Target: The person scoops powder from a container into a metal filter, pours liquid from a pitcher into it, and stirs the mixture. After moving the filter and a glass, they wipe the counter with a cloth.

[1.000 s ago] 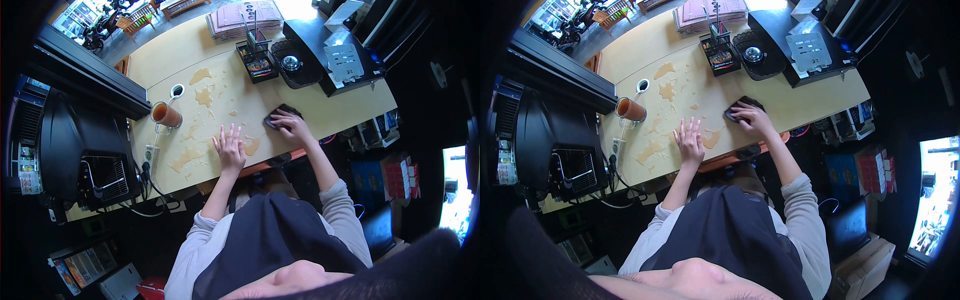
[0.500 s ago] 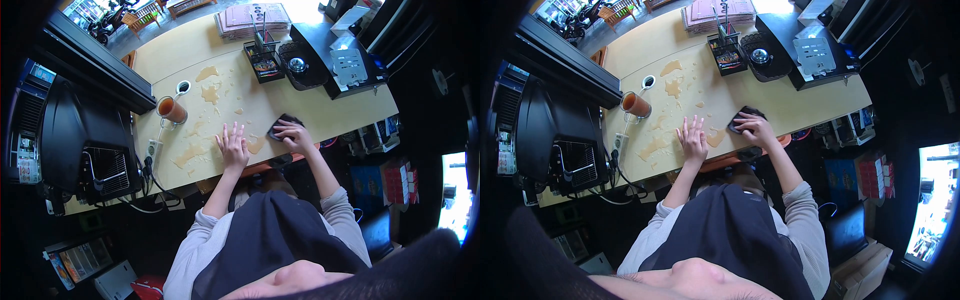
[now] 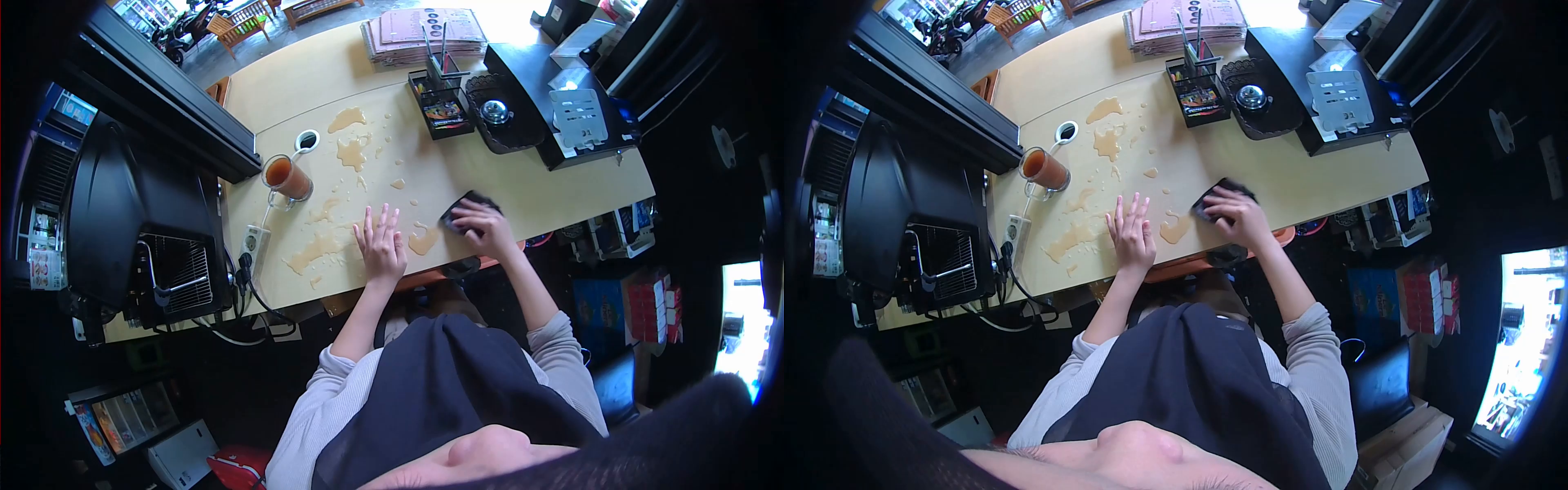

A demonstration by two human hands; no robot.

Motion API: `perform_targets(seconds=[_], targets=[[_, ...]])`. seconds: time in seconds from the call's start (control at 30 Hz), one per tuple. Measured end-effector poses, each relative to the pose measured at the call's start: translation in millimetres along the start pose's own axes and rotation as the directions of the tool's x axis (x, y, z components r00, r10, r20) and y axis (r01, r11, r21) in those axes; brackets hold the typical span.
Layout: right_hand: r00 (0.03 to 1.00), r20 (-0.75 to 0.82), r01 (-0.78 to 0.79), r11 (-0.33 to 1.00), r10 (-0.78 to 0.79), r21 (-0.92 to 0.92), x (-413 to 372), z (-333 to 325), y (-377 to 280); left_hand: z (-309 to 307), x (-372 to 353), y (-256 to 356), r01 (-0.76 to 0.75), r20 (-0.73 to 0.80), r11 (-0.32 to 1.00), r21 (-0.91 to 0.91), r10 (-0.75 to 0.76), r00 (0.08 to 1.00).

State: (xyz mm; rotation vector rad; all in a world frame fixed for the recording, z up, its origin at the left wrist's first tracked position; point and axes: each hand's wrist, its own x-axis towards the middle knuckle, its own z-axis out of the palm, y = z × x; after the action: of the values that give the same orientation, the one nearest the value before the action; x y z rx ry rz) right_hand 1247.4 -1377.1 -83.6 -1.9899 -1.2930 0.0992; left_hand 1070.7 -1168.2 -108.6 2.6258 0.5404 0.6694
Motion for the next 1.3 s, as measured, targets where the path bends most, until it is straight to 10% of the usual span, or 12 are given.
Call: perform_targets(seconds=[0.2,0.43,0.7,0.97,1.3], targets=[[0.960,-0.243,-0.200,0.944,0.136,-0.261,48,21,2,-10,-2,-14,0.053,-0.027,0.998,0.016,-0.052,0.998],[0.997,0.035,0.071,0.989,-0.067,-0.128,68,44,-17,-12,-1,-12,0.034,-0.024,0.999,0.020,-0.034,0.999],[0.990,-0.106,-0.106,0.990,0.096,-0.089,79,43,1,-10,-1,-13,0.031,-0.031,0.998,0.052,-0.030,0.999],[0.974,0.191,0.124,0.992,-0.124,0.009,45,22,-12,-8,-2,-14,0.057,-0.022,0.998,0.041,-0.057,0.998],[0.971,-0.166,-0.217,0.935,0.175,-0.281,46,26,-4,-4,-2,-13,0.021,0.027,0.997,0.072,-0.023,0.999]])
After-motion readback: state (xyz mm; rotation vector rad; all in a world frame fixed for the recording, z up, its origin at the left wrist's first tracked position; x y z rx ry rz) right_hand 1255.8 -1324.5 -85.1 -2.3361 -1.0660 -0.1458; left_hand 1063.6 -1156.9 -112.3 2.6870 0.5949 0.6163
